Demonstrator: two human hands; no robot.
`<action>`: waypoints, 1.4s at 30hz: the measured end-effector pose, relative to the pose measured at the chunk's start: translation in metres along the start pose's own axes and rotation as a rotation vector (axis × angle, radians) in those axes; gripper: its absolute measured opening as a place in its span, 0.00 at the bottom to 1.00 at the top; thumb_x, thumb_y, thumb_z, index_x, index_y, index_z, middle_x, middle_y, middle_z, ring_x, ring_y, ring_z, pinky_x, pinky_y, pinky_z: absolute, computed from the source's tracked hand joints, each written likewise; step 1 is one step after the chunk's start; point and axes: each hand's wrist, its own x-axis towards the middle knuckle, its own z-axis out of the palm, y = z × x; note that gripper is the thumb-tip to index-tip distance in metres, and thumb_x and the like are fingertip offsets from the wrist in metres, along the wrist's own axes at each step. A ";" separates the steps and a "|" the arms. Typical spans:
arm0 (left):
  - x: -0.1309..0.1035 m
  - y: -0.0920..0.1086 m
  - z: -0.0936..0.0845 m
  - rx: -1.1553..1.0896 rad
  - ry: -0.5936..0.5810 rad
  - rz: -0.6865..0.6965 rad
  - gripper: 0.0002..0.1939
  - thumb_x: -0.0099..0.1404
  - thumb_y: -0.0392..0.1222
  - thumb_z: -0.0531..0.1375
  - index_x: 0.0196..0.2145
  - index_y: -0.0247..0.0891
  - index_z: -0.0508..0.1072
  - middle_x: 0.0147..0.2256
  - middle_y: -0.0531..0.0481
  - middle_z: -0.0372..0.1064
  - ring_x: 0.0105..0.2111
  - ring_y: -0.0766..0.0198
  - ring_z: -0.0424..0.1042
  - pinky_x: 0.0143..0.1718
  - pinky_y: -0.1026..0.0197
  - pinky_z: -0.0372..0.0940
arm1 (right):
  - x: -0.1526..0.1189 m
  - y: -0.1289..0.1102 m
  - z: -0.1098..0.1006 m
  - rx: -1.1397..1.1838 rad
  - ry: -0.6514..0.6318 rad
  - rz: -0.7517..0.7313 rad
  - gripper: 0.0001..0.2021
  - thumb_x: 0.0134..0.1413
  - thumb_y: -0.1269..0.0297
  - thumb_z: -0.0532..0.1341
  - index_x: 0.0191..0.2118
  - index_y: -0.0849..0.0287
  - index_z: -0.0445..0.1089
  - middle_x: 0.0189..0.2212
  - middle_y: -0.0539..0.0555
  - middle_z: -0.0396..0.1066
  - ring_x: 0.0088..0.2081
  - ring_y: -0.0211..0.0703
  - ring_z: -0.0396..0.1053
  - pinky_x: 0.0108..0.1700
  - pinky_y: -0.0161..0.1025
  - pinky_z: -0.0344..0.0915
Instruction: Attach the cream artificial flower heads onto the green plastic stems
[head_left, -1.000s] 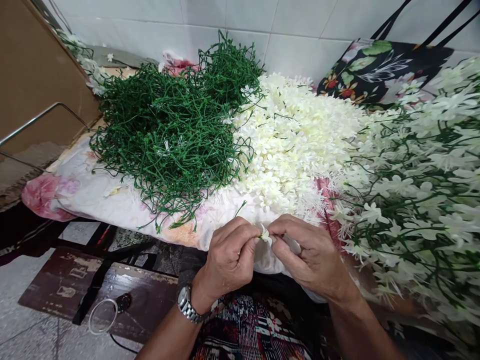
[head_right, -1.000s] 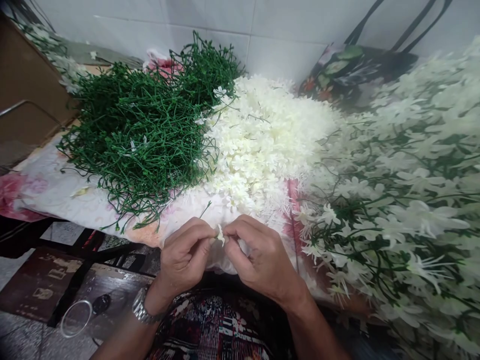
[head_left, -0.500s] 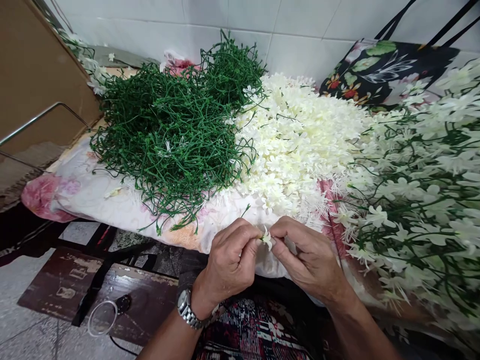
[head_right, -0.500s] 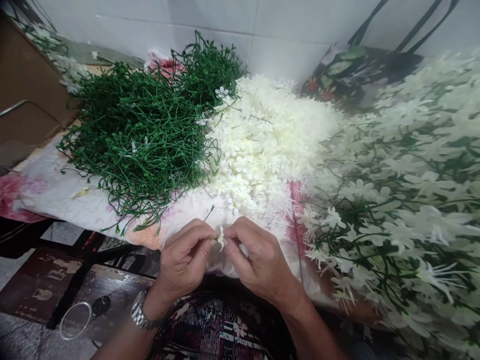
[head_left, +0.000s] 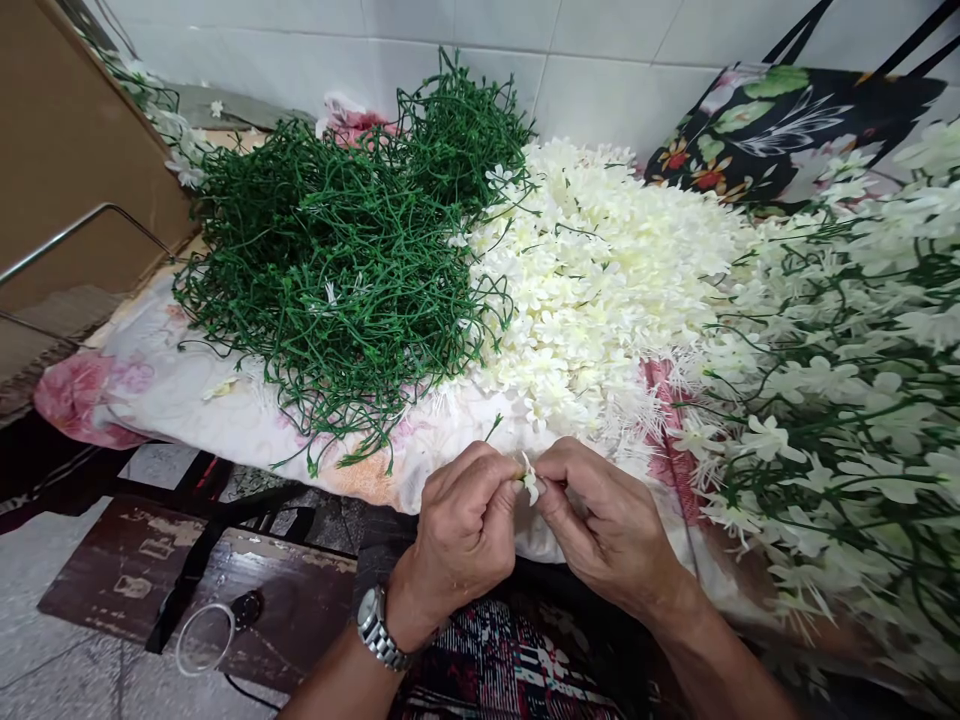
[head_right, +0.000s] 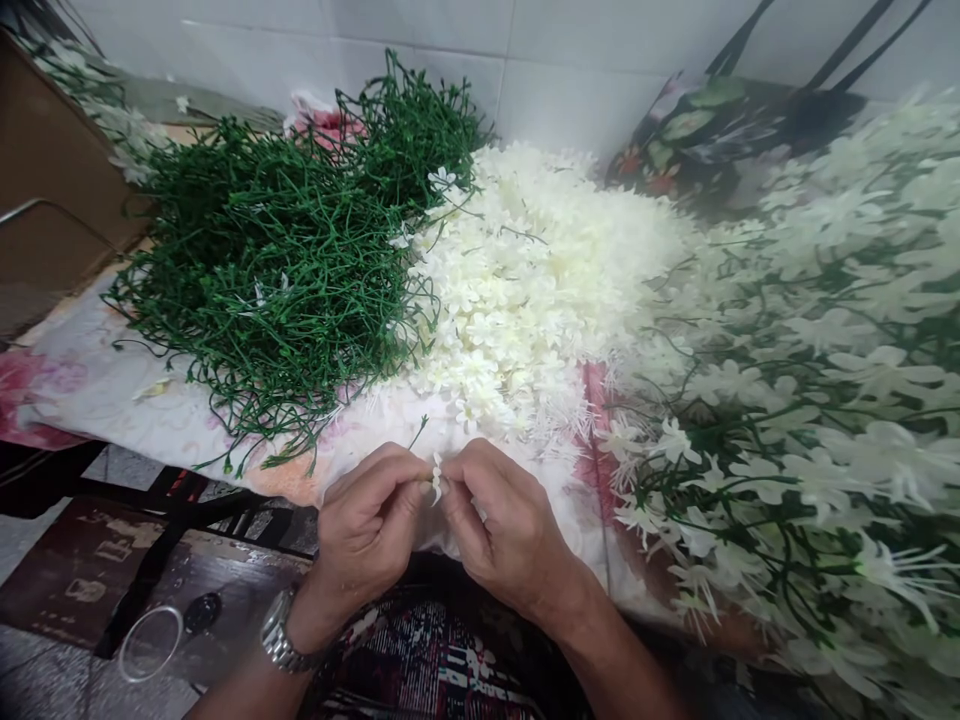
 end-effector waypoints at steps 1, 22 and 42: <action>0.000 0.000 0.000 0.000 0.004 0.001 0.09 0.60 0.26 0.52 0.30 0.36 0.68 0.22 0.52 0.64 0.22 0.68 0.63 0.23 0.66 0.60 | 0.000 0.000 0.000 0.003 0.001 -0.001 0.07 0.56 0.77 0.52 0.32 0.59 0.62 0.22 0.47 0.58 0.23 0.33 0.58 0.25 0.30 0.58; 0.002 -0.009 -0.020 -0.696 0.047 -0.408 0.04 0.59 0.37 0.61 0.27 0.37 0.71 0.24 0.55 0.60 0.24 0.68 0.57 0.24 0.66 0.52 | 0.006 -0.014 -0.032 -0.046 0.104 -0.130 0.10 0.53 0.79 0.56 0.41 0.62 0.65 0.31 0.53 0.67 0.34 0.36 0.66 0.37 0.33 0.65; 0.001 -0.007 -0.015 -0.567 0.045 -0.335 0.06 0.60 0.35 0.59 0.25 0.37 0.71 0.22 0.55 0.61 0.23 0.68 0.59 0.25 0.66 0.54 | 0.016 -0.017 -0.001 -0.061 0.059 -0.239 0.07 0.57 0.79 0.53 0.33 0.62 0.64 0.25 0.53 0.66 0.28 0.38 0.65 0.30 0.35 0.66</action>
